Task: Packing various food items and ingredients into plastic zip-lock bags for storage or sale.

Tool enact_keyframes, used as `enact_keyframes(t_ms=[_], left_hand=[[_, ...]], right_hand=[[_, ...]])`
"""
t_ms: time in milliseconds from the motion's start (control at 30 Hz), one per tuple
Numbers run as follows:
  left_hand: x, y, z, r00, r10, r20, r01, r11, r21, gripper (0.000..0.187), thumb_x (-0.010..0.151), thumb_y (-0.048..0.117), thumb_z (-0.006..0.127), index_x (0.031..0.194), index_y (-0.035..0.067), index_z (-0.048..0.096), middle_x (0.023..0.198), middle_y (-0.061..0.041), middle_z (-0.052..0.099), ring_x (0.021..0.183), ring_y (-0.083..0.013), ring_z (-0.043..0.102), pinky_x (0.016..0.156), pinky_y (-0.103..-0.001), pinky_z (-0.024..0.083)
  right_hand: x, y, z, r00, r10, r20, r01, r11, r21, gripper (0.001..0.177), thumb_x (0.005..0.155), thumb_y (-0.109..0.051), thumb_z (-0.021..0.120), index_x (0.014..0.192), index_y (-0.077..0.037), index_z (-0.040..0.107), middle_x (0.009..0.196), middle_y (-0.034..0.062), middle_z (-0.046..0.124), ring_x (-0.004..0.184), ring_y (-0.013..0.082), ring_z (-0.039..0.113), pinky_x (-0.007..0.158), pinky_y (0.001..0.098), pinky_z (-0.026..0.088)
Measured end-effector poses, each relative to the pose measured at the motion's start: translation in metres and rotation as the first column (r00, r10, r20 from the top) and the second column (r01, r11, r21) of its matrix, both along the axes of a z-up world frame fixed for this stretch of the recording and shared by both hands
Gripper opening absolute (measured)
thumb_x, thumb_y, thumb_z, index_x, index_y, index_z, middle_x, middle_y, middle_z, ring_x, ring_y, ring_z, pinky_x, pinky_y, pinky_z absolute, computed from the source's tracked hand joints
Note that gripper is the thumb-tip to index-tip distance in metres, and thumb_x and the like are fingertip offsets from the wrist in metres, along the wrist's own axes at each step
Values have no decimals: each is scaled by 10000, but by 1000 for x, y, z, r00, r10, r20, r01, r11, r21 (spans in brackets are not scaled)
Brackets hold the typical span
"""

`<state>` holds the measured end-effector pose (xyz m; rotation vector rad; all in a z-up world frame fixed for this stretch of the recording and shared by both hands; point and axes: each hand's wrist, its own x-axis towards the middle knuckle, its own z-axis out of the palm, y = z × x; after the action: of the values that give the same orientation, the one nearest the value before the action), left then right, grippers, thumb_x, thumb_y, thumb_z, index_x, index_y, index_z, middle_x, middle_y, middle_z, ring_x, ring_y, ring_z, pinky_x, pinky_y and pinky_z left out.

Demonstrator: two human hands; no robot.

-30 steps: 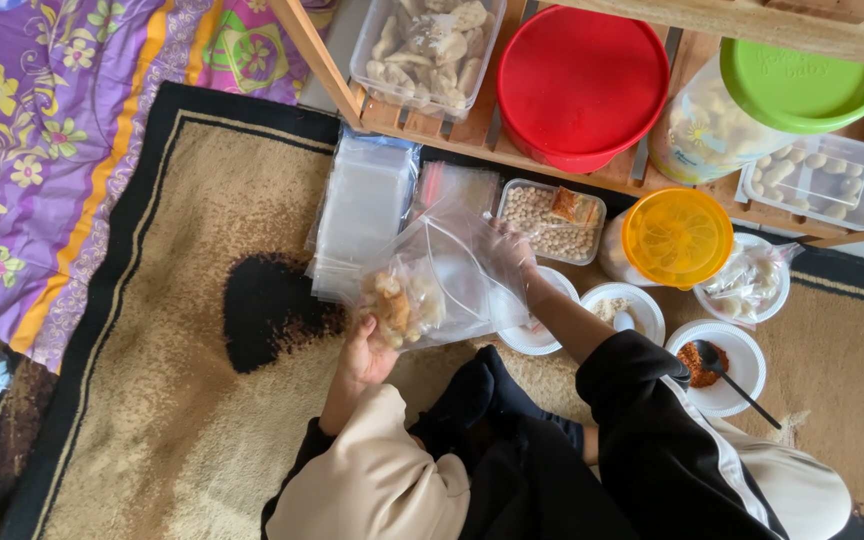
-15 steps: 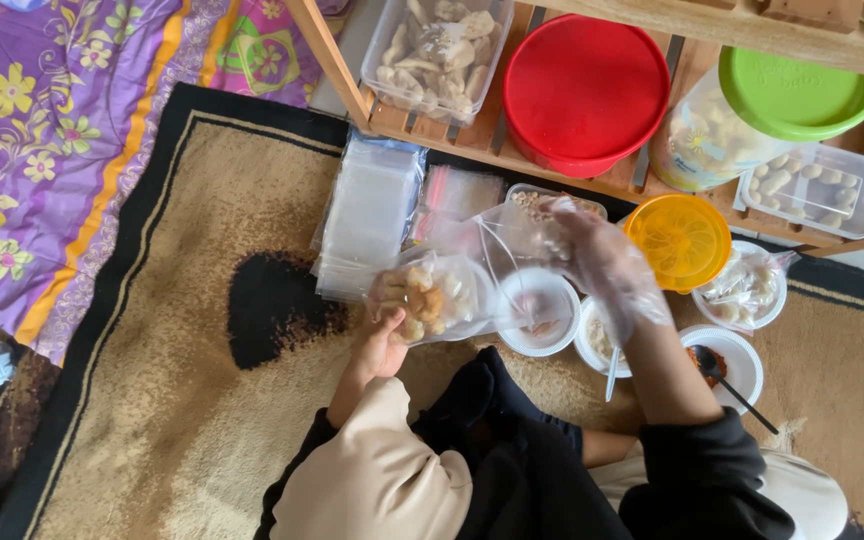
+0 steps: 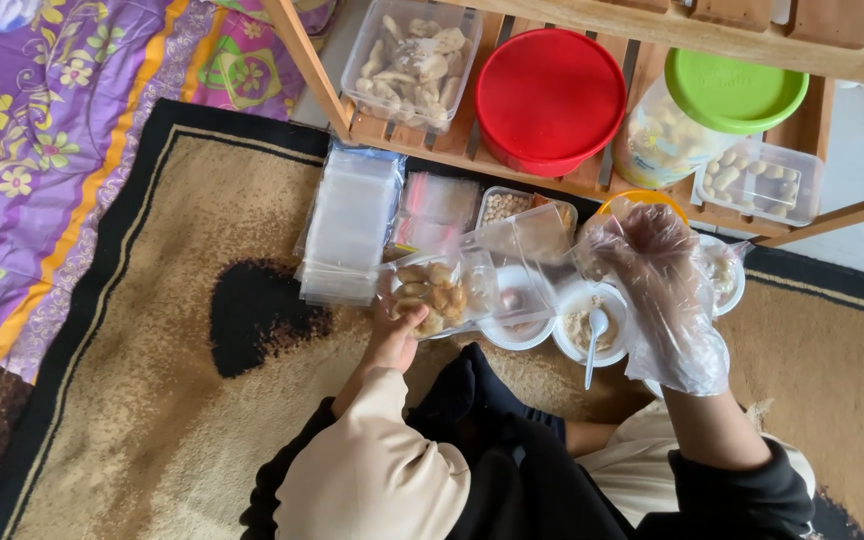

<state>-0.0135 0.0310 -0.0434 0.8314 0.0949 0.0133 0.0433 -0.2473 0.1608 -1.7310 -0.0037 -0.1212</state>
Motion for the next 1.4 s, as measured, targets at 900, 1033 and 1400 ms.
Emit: enact_keyframes(t_ms=[900, 1033, 1400], left_hand=[[-3, -8, -31, 997, 51, 50, -55, 996, 68, 1028, 737, 30, 886, 1551, 215, 287, 1256, -131, 636, 1040, -221, 674, 854, -419, 626], [-3, -9, -15, 998, 18, 60, -23, 997, 71, 997, 734, 33, 887, 1538, 205, 322, 1226, -127, 652, 1020, -213, 688, 844, -403, 636], [-5, -20, 32, 993, -82, 89, 74, 993, 93, 824, 751, 49, 882, 1414, 202, 418, 1080, -104, 708, 918, -132, 709, 815, -327, 642]], right_hand=[[-6, -14, 3, 906, 162, -392, -140, 987, 84, 325, 865, 112, 667, 1170, 0, 648, 1018, 211, 737, 1027, 261, 696, 1002, 433, 560], [-7, -3, 27, 784, 285, -551, -279, 955, 97, 353, 860, 148, 545, 1156, 46, 709, 1016, 263, 759, 1037, 356, 728, 991, 500, 565], [10, -20, 11, 467, 595, -654, -347, 804, 483, 524, 871, 216, 446, 1371, 137, 581, 1082, 291, 647, 975, 397, 653, 928, 456, 521]])
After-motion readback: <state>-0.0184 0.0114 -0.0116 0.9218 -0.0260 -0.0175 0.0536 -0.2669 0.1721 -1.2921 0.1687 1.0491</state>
